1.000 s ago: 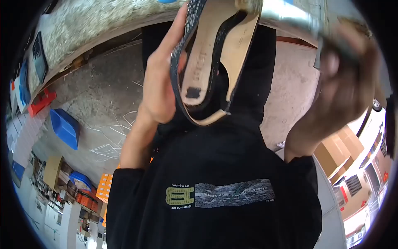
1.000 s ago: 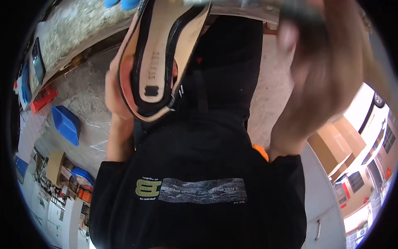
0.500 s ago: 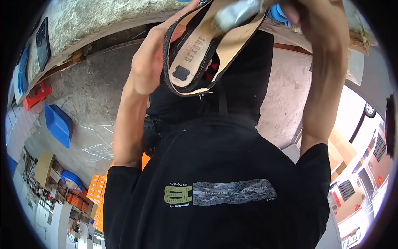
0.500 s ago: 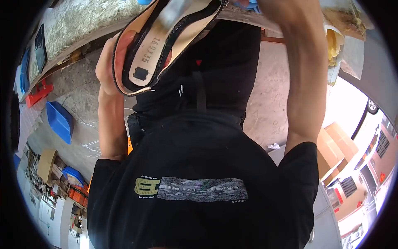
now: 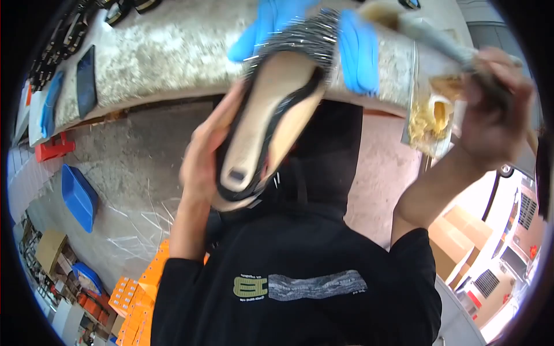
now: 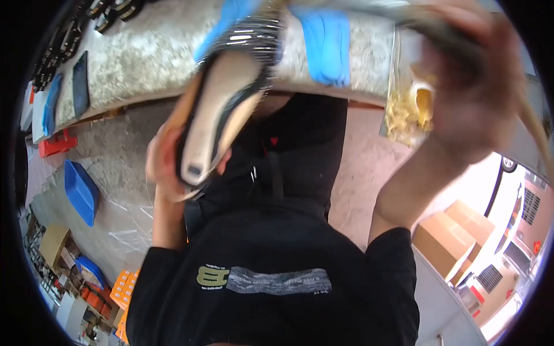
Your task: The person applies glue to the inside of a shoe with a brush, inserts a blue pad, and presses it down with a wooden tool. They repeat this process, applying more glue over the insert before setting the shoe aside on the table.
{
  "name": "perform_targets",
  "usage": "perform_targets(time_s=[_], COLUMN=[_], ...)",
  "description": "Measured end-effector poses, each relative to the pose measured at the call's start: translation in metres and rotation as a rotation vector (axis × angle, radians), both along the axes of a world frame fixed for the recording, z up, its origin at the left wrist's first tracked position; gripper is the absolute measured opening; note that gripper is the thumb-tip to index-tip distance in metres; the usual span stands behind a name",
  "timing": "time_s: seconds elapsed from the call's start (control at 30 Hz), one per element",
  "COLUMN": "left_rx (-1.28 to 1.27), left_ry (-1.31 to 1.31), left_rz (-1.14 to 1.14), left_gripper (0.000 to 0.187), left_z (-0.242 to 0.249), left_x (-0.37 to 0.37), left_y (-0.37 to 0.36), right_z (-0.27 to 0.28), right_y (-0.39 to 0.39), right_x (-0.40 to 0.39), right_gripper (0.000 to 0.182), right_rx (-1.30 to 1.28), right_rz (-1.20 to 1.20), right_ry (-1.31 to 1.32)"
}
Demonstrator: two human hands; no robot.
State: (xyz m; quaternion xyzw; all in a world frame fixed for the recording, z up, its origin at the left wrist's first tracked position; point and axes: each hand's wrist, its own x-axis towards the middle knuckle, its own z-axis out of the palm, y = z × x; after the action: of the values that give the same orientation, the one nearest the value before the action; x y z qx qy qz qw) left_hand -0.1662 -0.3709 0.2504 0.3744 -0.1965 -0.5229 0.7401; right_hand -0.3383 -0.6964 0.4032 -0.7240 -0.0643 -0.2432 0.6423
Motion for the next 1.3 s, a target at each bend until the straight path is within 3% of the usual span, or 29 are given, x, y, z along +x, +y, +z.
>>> perform_targets(time_s=[0.03,0.07,0.1,0.13,0.2,0.23,0.3,0.4,0.47,0.57,0.67,0.73,0.77,0.8,0.87,0.9,0.93,0.97,1.0,1.1,1.17,1.3], left_rx=[-0.126,-0.184,-0.202,-0.222,-0.251,-0.261,-0.199,-0.059,0.043,0.100,0.136,0.065,0.008,-0.049,-0.105,-0.165,-0.147,-0.077,-0.007,0.158,0.182,0.212], left_ry=[0.504,-0.015,0.022,0.061,-0.001,-0.040,-0.069,-0.009,-0.166,-0.013,-0.049,-0.015,-0.060,-0.101,0.007,0.094,0.112,0.141,0.165,0.212,0.170,0.098], left_rz=[-0.058,0.084,0.175,0.266,0.310,0.358,0.340,0.392,0.409,0.402,0.395,0.310,0.286,0.263,0.168,0.088,0.075,0.071,0.064,0.063,-0.069,-0.196], left_gripper=[0.070,0.070,0.071,0.071,0.072,0.072,0.068,0.066,0.067,0.070,0.075,0.069,0.061,0.060,0.052,0.046,0.046,0.043,0.041,0.037,0.042,0.044], left_z=[-0.022,0.008,0.011,0.010,0.002,-0.003,-0.008,-0.004,-0.024,-0.001,-0.015,-0.001,0.011,0.016,-0.013,-0.025,-0.028,-0.028,-0.027,-0.024,-0.024,-0.028], left_x=[0.005,0.007,0.016,0.028,0.039,0.042,0.031,0.002,-0.008,-0.036,-0.040,-0.050,-0.051,-0.049,-0.049,-0.051,-0.054,-0.053,-0.050,-0.037,-0.027,-0.023], left_y=[0.034,0.026,0.038,0.051,0.062,0.065,0.067,0.063,0.072,0.040,0.026,0.008,-0.005,-0.019,-0.045,-0.052,-0.053,-0.052,-0.051,-0.043,-0.035,-0.026], right_z=[0.018,0.029,0.031,0.025,-0.015,-0.025,-0.036,-0.082,-0.084,-0.091,-0.093,-0.077,-0.056,-0.031,0.000,0.004,0.000,0.016,0.007,-0.038,-0.065,-0.101], right_y=[-0.009,-0.012,0.003,0.011,0.054,0.069,0.080,0.052,0.062,0.071,0.068,0.055,0.051,0.046,0.027,0.031,0.014,0.075,0.089,0.122,0.135,0.136], right_x=[-0.006,-0.010,-0.001,0.010,0.054,0.082,0.124,0.165,0.167,0.165,0.160,0.140,0.128,0.115,0.080,0.062,0.031,0.040,0.043,0.042,0.040,0.045], right_gripper=[0.035,0.034,0.032,0.037,0.034,0.027,0.024,0.022,0.023,0.027,0.028,0.026,0.012,0.012,0.003,0.004,0.005,0.006,0.006,0.015,0.023,0.023], right_rx=[-0.306,-0.599,-0.592,-0.487,-0.801,-0.837,-0.962,-0.842,-0.848,-0.886,-0.917,-0.631,-0.588,-0.546,-0.469,-0.234,0.143,0.328,0.345,-0.010,-0.258,-0.271], right_rz=[-0.292,-0.597,-1.005,-0.953,-0.659,-0.469,-0.488,-0.593,-0.610,-0.715,-0.777,-0.760,-0.803,-0.845,-0.871,-0.904,-0.433,-0.564,-0.577,-0.506,-0.416,-0.486], right_ry=[-0.013,-0.023,0.225,0.519,0.543,0.788,0.880,0.800,0.783,0.744,0.797,0.581,0.578,0.576,0.599,0.566,0.267,0.292,0.306,0.610,0.794,0.638])
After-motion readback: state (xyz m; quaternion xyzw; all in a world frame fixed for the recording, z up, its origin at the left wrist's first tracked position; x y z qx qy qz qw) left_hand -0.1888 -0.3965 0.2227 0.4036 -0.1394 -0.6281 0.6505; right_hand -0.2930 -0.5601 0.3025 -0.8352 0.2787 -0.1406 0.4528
